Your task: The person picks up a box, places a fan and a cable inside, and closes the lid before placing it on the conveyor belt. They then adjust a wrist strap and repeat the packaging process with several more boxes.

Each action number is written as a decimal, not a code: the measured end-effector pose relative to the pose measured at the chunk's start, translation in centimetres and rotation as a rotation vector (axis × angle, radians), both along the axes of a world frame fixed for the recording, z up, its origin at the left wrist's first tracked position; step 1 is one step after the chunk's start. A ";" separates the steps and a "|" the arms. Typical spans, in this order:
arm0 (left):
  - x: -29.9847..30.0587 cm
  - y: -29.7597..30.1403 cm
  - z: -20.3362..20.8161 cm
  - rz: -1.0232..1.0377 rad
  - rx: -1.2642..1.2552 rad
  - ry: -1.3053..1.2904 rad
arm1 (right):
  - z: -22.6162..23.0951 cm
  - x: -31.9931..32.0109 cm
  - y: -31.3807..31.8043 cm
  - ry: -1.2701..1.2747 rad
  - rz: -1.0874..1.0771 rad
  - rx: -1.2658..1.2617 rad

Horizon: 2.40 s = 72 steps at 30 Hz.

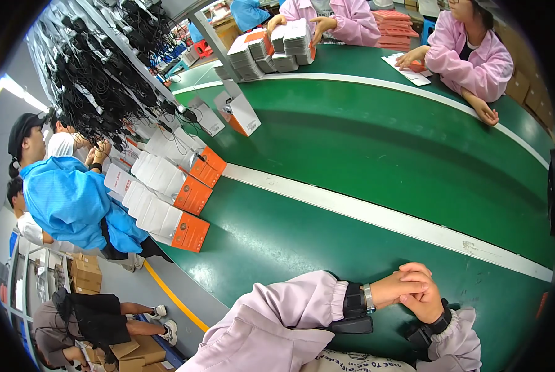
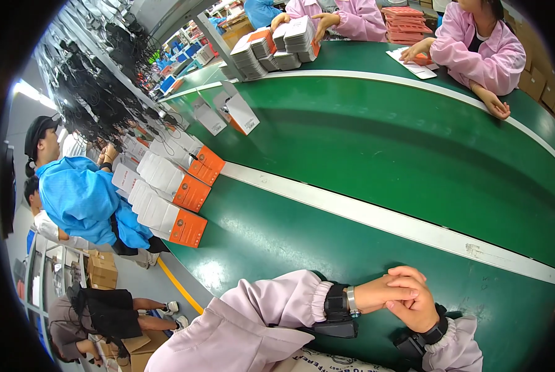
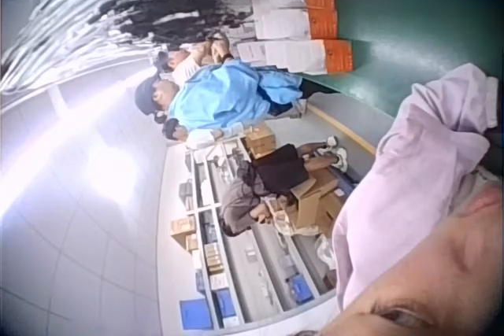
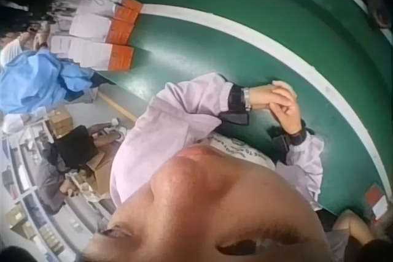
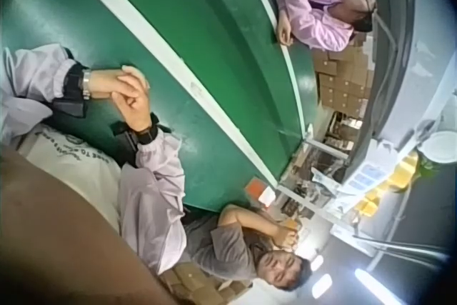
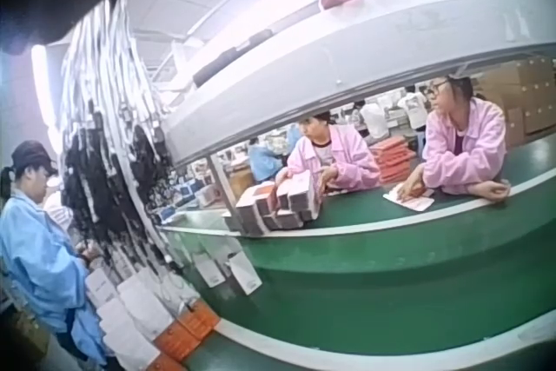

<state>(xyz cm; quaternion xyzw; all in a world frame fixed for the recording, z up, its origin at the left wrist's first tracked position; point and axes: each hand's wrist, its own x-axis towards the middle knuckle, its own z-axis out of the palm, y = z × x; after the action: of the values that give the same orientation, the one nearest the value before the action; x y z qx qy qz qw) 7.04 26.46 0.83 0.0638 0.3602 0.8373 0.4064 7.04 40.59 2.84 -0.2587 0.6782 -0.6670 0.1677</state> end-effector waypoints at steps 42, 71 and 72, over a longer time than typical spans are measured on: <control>-11.5 -13.6 -0.4 0.072 0.190 0.407 | -0.7 -0.5 -3.0 0.159 -0.168 -0.158; -22.6 -43.1 -2.0 1.463 -0.966 0.654 | -0.1 -3.4 -1.4 -0.229 0.023 -0.160; -22.3 -43.0 -1.3 1.439 -0.969 0.647 | 0.0 -3.5 -1.8 -0.228 0.006 -0.163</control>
<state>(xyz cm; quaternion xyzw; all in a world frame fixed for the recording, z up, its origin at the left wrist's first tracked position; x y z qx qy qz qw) -15.25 -16.51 -0.43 -0.1214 0.7199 0.5871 -0.3497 3.51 38.77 2.80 -0.1960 0.5976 -0.7445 0.2241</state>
